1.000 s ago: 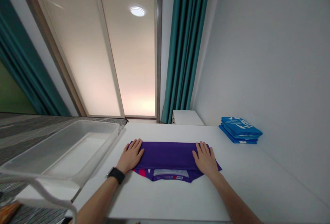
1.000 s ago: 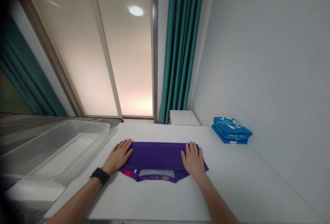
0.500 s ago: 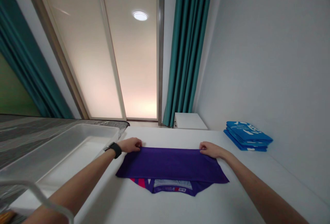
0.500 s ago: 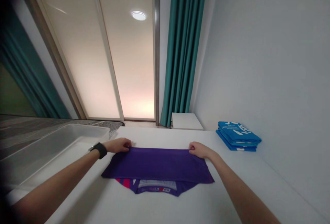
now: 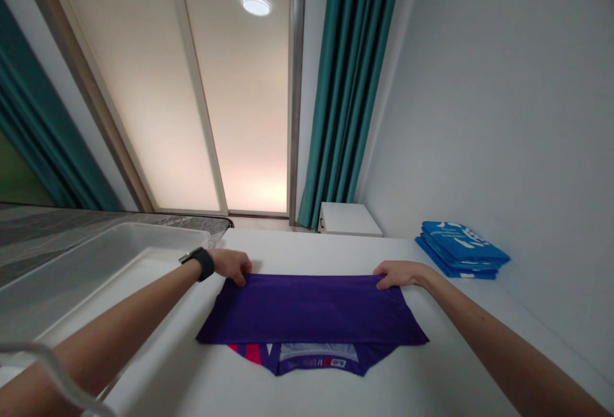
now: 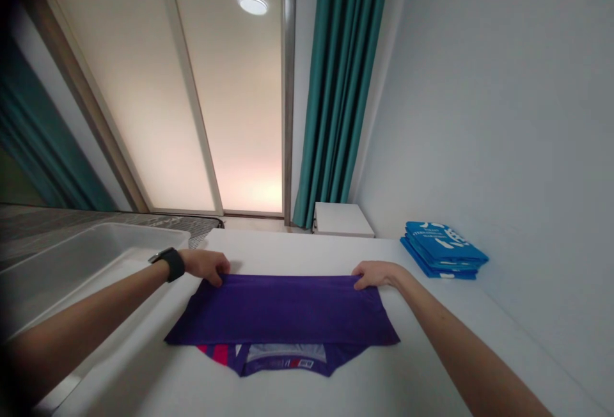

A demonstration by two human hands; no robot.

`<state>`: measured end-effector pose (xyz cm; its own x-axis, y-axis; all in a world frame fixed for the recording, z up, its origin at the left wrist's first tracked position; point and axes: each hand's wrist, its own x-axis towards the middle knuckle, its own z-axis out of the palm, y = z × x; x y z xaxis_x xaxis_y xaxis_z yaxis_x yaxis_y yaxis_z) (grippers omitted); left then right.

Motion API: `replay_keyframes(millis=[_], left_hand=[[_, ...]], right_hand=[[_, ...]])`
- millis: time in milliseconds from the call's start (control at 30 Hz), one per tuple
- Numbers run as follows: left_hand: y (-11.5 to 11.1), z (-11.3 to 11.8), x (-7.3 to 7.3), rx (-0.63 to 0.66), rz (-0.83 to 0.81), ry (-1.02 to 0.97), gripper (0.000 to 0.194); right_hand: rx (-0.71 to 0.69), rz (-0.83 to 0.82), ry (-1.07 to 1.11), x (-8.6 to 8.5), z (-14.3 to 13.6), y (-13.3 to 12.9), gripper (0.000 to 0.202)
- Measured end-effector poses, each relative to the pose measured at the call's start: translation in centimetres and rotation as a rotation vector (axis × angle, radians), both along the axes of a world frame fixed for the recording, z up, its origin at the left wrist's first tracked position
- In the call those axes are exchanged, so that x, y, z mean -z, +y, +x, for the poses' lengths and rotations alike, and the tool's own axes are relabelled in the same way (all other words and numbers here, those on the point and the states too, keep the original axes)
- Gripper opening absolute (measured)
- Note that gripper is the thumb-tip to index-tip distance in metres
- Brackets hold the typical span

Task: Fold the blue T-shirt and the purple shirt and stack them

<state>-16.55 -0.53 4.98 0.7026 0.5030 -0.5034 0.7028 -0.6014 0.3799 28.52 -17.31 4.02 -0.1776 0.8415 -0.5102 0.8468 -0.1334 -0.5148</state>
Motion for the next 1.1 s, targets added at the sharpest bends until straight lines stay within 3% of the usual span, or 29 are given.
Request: replay_keyframes(millis=[167, 300, 567, 667, 733, 800, 1000, 1100], left_hand=[[0.1, 0.8, -0.3, 0.018, 0.087, 0.036, 0.017], [0.3, 1.8, -1.4, 0.0, 0.256, 0.002, 0.014], [0.1, 2.3, -5.6, -0.2, 0.693, -0.172, 0.026], [-0.7, 2.4, -6.4, -0.294, 0.876, -0.306, 0.025], [-1.7, 2.5, -5.8, -0.324, 0.96, -0.374, 0.022], [-2.9, 2.4, -4.1, -0.298, 0.989, -0.384, 0.02], [-6.2, 1.1, 3.3, -0.113, 0.817, -0.309, 0.025], [-6.7, 0.8, 5.0, -0.167, 0.789, -0.339, 0.025]], right_hand=[[-0.03, 0.006, -0.056, -0.4, -0.1, 0.8, 0.023], [-0.009, 0.125, -0.133, -1.4, 0.3, 1.5, 0.016], [0.185, 0.618, -0.278, -5.5, 1.3, 2.2, 0.02], [0.275, 0.82, -0.331, -6.1, 1.1, 2.2, 0.024], [0.309, 0.901, -0.349, -5.6, 0.9, 1.7, 0.025], [0.307, 0.946, -0.368, -3.9, 0.5, 0.7, 0.025], [0.189, 0.869, -0.435, 4.5, -1.0, -4.1, 0.028], [0.242, 0.847, -0.391, 7.0, -1.3, -5.1, 0.028]])
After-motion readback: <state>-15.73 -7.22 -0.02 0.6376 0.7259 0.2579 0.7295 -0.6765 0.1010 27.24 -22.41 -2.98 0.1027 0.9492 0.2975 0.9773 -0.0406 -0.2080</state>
